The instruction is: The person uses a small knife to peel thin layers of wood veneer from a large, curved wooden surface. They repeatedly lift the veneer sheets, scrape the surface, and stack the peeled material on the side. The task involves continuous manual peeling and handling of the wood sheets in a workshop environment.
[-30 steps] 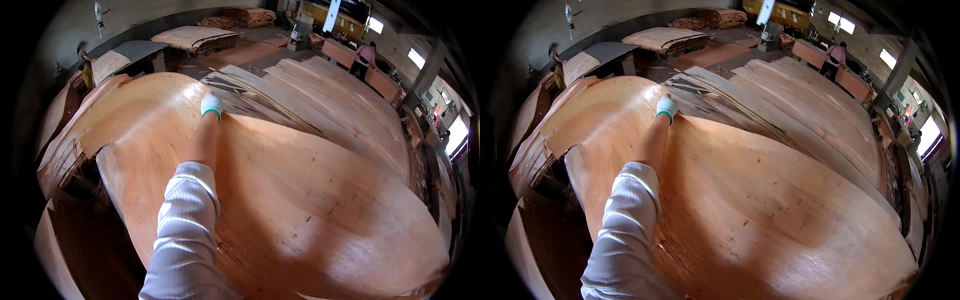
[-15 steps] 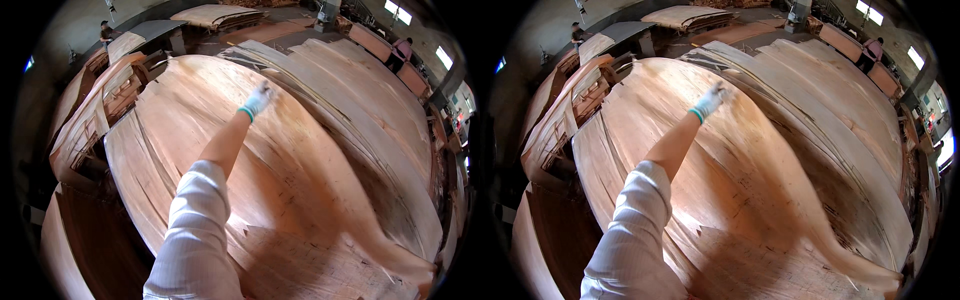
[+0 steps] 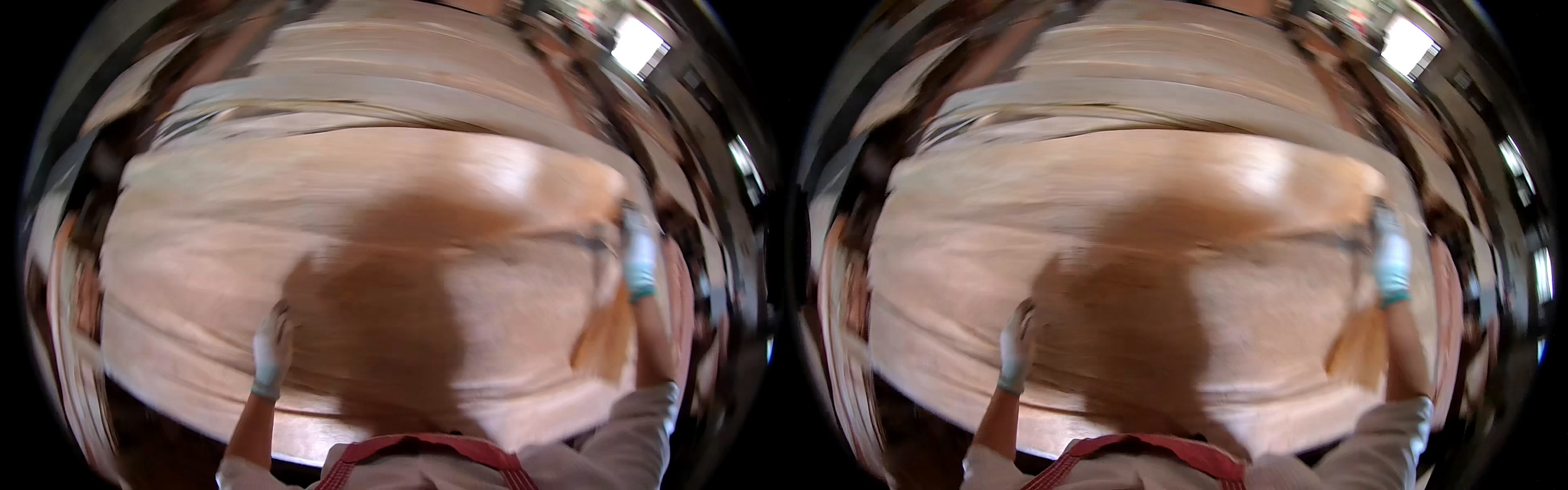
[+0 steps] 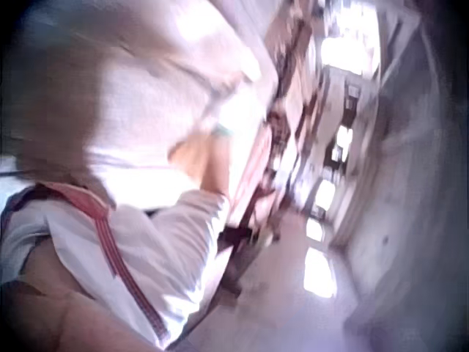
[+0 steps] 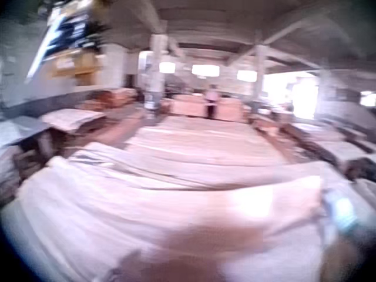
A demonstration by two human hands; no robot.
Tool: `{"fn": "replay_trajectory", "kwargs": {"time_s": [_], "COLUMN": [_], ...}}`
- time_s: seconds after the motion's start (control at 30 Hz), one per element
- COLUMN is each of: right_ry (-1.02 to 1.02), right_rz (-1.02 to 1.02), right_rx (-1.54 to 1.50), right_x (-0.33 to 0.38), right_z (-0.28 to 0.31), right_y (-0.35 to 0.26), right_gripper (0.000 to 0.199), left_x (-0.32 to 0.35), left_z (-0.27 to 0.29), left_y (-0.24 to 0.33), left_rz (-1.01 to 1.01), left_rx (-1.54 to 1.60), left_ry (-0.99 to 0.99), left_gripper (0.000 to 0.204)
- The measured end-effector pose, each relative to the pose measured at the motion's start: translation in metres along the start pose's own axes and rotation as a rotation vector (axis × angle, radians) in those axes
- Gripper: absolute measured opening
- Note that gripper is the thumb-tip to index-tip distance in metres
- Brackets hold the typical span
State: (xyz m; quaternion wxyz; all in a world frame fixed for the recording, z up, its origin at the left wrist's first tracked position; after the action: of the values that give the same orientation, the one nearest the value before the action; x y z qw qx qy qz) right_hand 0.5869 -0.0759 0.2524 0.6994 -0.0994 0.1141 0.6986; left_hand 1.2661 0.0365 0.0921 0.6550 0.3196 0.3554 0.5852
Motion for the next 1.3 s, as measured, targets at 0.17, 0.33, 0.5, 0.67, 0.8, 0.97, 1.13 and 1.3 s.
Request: {"fn": "replay_trajectory", "kwargs": {"time_s": [0.17,0.33,0.5,0.67,0.8,0.97,1.13,1.3], "right_ry": [-0.2,-0.115,-0.147,-0.468,-0.488,-0.273,-0.124,0.148], "right_rz": [-0.148,-0.615,-0.736,-0.722,-0.491,-0.079,0.04,0.031], "right_rx": [-0.171,-0.241,-0.289,-0.107,-0.279,-1.127,-1.693,-1.932], "right_x": [0.154,0.264,0.282,0.273,0.262,0.179,0.096,0.015], "right_z": [0.03,-0.006,-0.077,-0.121,-0.084,0.098,0.214,0.253], "right_y": [-0.074,0.034,0.096,0.155,0.195,0.214,0.335,0.452], "right_gripper": [0.028,0.04,0.059,0.035,0.043,0.06,0.034,0.014], "left_x": [0.032,-0.001,-0.027,-0.028,-0.004,-0.005,-0.055,-0.1], "left_z": [-0.05,-0.116,-0.224,-0.325,-0.357,-0.393,-0.472,-0.506], "left_y": [0.038,0.083,0.138,0.179,0.19,0.225,0.234,0.255], "left_rz": [0.093,-0.154,-0.214,-0.068,-0.039,0.044,0.105,0.383], "left_rx": [0.101,-0.221,-0.095,0.037,0.045,0.093,0.34,1.39], "left_ry": [-0.075,-0.237,-0.308,-0.347,-0.25,-0.192,-0.259,-0.239], "left_gripper": [0.031,0.034,0.036,0.034,0.03,0.027,0.023,0.028]}}
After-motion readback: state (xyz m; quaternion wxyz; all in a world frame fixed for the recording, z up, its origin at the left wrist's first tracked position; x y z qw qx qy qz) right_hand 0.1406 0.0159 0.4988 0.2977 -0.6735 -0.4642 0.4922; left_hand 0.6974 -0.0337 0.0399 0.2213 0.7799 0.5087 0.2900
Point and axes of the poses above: each hand's wrist, its own x-axis away from the middle knuckle, its own z-axis out of the back of the hand, y = z × x, the point moved 1 cm from there along -x, towards the middle knuckle, and after that the axes turned 12 degrees about -y, right-handed, at the moved point
